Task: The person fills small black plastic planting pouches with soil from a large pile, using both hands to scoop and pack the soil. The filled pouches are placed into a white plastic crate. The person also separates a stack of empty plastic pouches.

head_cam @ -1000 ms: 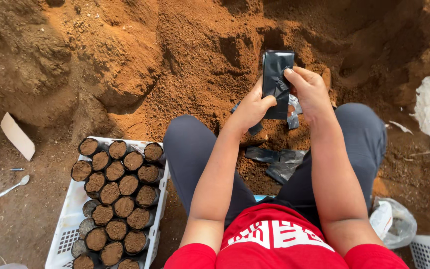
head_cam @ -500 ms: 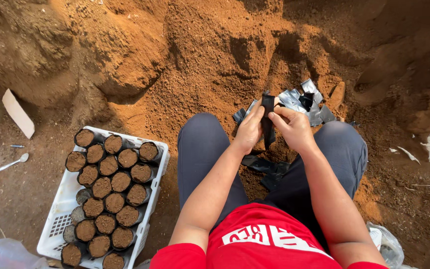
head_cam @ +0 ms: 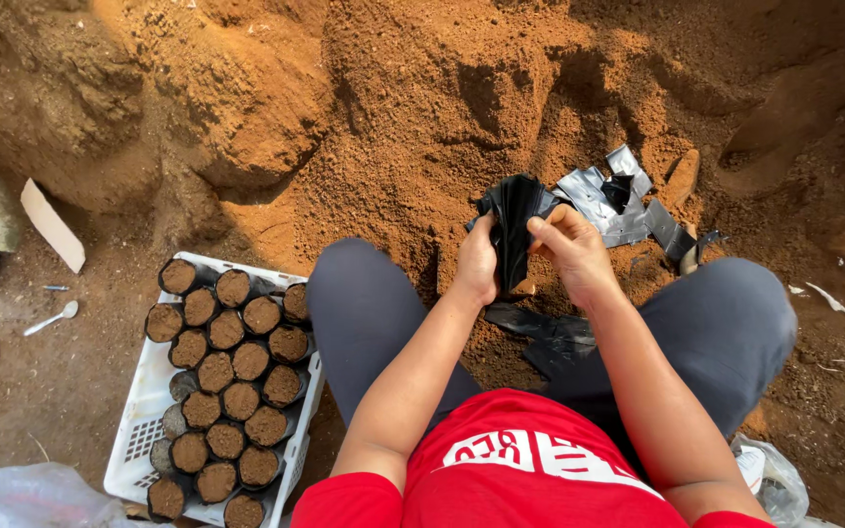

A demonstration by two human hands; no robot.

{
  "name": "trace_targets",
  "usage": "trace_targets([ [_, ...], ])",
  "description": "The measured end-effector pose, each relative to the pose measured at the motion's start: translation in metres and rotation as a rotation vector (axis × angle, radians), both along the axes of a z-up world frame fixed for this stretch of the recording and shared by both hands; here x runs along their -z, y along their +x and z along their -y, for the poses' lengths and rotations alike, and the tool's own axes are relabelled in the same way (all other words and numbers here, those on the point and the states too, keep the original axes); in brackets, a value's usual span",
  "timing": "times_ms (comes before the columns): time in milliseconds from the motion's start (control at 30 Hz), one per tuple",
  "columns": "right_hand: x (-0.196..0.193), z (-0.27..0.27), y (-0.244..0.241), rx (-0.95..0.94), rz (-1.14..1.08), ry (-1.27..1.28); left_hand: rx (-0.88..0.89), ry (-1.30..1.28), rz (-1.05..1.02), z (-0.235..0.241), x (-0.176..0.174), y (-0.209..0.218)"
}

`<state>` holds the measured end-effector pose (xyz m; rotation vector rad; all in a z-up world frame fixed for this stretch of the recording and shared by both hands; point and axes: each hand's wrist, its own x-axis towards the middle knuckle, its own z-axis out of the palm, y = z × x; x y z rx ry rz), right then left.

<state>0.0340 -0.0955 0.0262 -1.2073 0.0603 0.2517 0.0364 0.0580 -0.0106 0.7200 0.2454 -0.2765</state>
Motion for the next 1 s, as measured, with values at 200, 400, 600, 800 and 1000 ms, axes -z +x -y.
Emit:
trace_targets([
  [200,-0.015,0.004,0.004,0.113,-0.012,-0.032,0.031,-0.131,0.1,0.019,-0.008,0.01],
  [400,-0.028,0.005,0.009,0.101,0.175,-0.176,0.07,-0.006,0.244,0.026,-0.022,0.015],
  [600,-0.04,0.004,-0.004,0.158,0.018,0.159,0.032,-0.144,0.198,0.024,-0.015,0.011],
  [800,-0.053,-0.025,-0.021,0.287,0.327,-0.371,-0.121,0.153,0.281,0.036,-0.021,-0.001],
  [1000,-0.052,-0.04,-0.036,0.4,0.825,-0.755,-0.156,0.22,0.276,0.03,-0.043,-0.017],
])
